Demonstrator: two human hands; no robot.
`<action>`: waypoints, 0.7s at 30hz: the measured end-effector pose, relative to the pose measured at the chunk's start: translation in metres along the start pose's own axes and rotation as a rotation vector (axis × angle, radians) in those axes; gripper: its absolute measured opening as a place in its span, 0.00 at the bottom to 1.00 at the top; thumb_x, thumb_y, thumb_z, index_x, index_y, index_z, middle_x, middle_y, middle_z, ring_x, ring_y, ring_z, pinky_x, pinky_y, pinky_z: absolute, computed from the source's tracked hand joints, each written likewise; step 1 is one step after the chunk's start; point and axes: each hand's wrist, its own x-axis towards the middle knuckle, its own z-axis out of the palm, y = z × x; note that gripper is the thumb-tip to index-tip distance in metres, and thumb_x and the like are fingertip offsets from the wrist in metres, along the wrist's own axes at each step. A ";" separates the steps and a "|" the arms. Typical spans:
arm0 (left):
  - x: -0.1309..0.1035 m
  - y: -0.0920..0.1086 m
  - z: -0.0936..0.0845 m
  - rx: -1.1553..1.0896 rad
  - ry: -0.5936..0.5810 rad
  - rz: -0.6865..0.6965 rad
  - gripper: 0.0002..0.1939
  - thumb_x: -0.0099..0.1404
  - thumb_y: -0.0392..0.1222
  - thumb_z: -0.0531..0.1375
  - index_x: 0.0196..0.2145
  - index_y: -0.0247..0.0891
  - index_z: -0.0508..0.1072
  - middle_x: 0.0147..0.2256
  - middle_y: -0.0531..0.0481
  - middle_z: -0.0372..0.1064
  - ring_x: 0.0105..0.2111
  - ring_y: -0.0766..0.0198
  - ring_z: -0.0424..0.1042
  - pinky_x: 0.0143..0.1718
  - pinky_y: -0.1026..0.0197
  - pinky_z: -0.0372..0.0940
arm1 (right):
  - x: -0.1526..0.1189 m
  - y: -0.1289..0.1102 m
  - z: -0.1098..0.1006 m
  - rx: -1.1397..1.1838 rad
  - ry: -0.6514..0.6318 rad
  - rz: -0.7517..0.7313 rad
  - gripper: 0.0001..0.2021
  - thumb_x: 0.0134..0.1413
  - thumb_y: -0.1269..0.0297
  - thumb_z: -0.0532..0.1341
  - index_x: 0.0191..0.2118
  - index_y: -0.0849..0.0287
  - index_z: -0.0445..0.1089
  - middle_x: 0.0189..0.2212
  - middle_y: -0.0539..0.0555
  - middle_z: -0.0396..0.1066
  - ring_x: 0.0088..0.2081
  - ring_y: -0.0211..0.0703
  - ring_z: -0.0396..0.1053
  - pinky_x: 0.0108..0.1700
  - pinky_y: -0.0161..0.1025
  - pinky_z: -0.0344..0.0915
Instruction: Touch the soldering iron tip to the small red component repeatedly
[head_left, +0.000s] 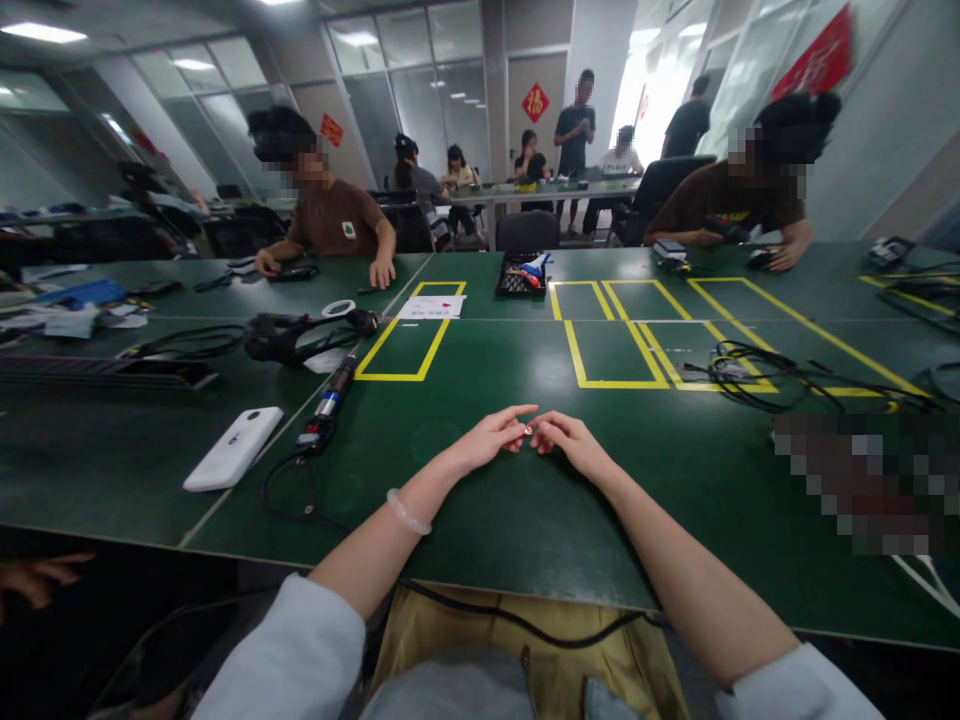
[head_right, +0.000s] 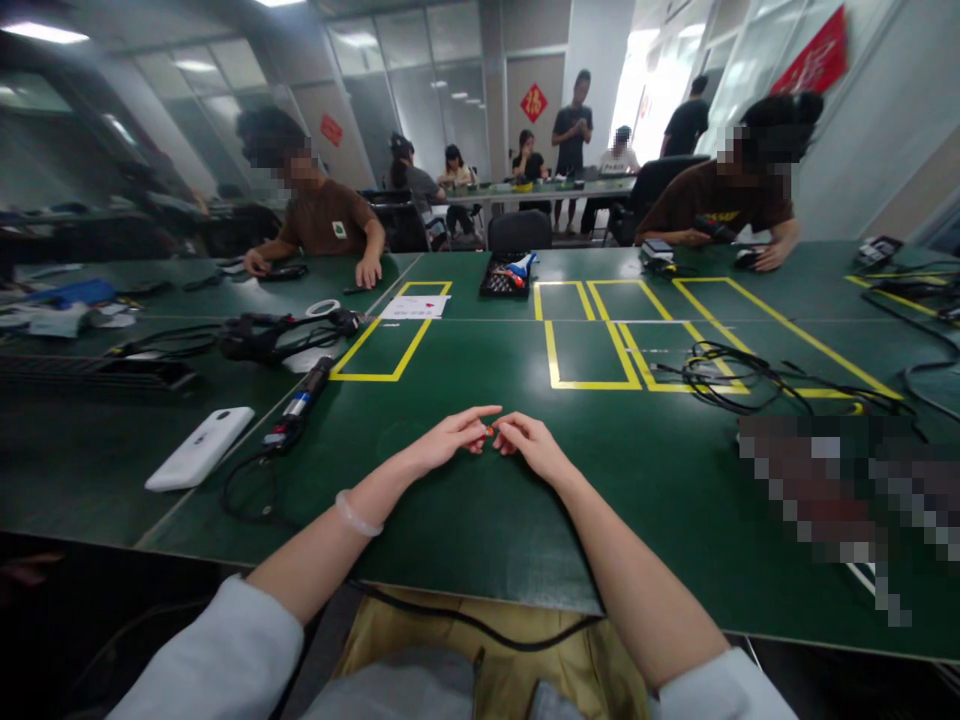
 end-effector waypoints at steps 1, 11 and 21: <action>0.003 -0.004 0.005 -0.020 -0.028 0.007 0.32 0.62 0.49 0.58 0.60 0.35 0.60 0.31 0.52 0.66 0.28 0.71 0.63 0.32 0.65 0.59 | 0.000 0.000 0.001 0.033 -0.024 0.006 0.17 0.57 0.50 0.58 0.39 0.60 0.69 0.27 0.52 0.73 0.26 0.37 0.68 0.31 0.36 0.65; 0.006 -0.026 0.007 -0.123 0.146 -0.042 0.21 0.60 0.53 0.60 0.44 0.33 0.68 0.26 0.53 0.68 0.26 0.70 0.67 0.32 0.64 0.63 | -0.001 0.004 0.008 -0.047 0.032 -0.056 0.13 0.53 0.55 0.63 0.36 0.58 0.64 0.28 0.49 0.69 0.26 0.35 0.65 0.28 0.34 0.61; 0.004 -0.030 0.004 -0.030 0.185 0.042 0.17 0.54 0.48 0.66 0.34 0.35 0.66 0.30 0.53 0.68 0.29 0.71 0.69 0.32 0.64 0.68 | -0.002 0.003 0.005 -0.364 0.076 -0.103 0.07 0.56 0.60 0.60 0.37 0.59 0.66 0.27 0.48 0.66 0.26 0.35 0.61 0.30 0.34 0.59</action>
